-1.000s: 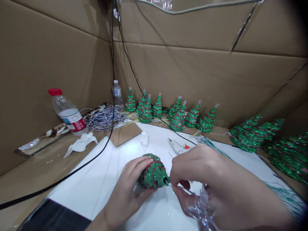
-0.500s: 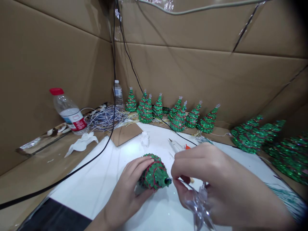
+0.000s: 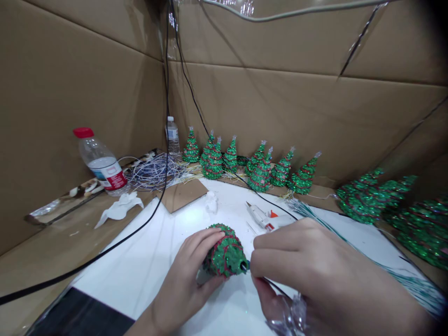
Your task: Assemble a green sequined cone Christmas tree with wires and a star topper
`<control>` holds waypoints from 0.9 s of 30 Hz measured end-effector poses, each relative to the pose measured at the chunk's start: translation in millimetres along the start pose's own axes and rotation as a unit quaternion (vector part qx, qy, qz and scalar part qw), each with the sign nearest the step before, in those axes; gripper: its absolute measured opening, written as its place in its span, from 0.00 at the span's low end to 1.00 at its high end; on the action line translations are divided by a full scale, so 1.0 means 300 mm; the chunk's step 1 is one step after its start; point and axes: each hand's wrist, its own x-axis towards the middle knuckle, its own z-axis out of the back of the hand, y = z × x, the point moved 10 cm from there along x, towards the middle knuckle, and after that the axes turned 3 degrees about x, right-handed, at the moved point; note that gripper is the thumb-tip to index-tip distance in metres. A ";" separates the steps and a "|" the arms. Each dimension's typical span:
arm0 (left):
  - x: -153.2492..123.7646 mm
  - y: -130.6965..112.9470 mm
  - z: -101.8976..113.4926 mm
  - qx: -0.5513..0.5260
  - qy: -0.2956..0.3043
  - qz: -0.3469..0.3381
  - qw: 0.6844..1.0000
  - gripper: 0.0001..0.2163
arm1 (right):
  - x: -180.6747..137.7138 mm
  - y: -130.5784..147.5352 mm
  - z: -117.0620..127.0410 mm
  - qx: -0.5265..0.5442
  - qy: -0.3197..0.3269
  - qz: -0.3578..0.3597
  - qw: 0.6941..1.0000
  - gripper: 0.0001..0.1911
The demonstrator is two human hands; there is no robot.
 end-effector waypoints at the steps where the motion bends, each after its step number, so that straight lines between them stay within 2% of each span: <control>1: -0.001 0.001 -0.001 0.000 0.000 0.000 1.000 0.27 | -0.001 -0.001 -0.001 -0.003 0.000 -0.002 1.000 0.11; 17: -0.008 -0.001 -0.004 0.007 0.007 -0.004 1.000 0.27 | 0.003 0.022 0.019 -0.061 -0.036 0.029 0.997 0.12; 21: -0.007 -0.004 -0.004 0.000 0.011 -0.006 1.000 0.27 | 0.006 0.020 0.031 -0.076 -0.051 0.017 0.996 0.12; 27: -0.005 -0.004 -0.004 0.003 0.011 -0.005 1.000 0.26 | 0.009 0.028 0.024 -0.085 -0.041 0.026 0.995 0.12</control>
